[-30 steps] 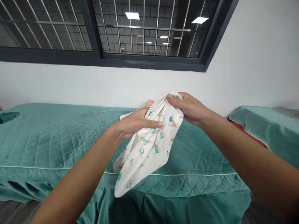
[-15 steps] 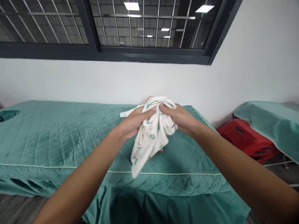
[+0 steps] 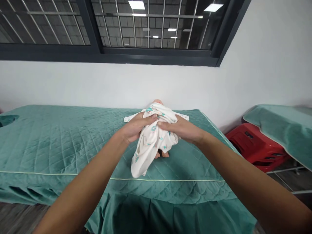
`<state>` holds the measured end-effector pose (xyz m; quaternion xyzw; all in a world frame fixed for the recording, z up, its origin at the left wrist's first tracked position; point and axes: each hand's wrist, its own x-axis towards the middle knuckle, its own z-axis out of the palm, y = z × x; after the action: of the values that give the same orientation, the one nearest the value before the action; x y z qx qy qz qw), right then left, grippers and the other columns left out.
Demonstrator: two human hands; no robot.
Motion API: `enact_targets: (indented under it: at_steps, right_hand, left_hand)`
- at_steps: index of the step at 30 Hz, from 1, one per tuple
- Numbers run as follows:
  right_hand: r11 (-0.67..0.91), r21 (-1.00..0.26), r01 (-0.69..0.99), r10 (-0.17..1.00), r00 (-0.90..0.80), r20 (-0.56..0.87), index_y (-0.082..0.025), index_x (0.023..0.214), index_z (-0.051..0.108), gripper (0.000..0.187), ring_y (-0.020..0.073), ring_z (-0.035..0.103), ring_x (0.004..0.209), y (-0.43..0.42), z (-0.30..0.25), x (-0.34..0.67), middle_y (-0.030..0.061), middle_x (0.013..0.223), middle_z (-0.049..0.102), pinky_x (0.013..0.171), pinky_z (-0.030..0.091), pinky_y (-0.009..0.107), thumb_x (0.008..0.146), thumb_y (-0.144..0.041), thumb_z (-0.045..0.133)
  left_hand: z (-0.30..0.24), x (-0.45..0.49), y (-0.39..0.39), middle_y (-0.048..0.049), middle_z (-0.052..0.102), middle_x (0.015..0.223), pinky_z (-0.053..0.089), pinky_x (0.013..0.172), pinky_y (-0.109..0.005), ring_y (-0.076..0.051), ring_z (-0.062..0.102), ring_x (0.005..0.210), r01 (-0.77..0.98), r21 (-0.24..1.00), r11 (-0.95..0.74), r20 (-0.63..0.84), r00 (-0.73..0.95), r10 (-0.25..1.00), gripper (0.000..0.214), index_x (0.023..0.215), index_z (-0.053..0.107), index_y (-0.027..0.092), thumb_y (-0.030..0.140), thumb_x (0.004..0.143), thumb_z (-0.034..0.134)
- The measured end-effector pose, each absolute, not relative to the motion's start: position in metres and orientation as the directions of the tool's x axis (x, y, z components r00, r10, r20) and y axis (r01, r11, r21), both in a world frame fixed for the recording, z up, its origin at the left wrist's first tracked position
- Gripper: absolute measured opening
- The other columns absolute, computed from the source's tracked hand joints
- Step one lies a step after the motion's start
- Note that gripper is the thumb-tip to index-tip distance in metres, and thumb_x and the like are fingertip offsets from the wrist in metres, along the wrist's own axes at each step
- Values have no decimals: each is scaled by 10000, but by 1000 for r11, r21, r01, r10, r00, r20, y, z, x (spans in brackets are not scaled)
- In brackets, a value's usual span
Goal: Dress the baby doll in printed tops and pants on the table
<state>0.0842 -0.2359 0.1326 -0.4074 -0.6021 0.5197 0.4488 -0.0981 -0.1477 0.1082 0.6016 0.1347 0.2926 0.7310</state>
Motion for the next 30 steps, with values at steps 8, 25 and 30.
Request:
enact_targets:
  at_steps: [8,25,30]
  right_hand:
    - [132,-975,-181,974,-162,162,-209,1095,660,454,231,698,856,-233,118,88,56,869,730,760,577,358,859,-598,658]
    - [-212,-963,-165,977,-65,-204,-157,1063,738,425,250,722,891,-233,31,118,109,990,769,820,565,366,740,-413,839]
    - [-267,-961,66,962,82,-261,-200,852,737,291,315,705,836,-254,-33,121,105,874,760,771,567,453,724,-454,799]
  left_hand:
    - [87,-106,-140,-142,756,1101,583,872,-372,-288,720,1010,-211,972,101,144,881,451,581,1192,703,157,297,660,891]
    - [41,-86,-139,-147,731,1196,534,897,-349,-276,695,1060,72,972,224,-180,842,508,494,1200,680,134,368,777,784]
    - [17,-63,-156,-171,714,1187,497,917,-416,-336,659,1115,535,734,-419,-161,736,657,272,1091,665,142,274,869,581]
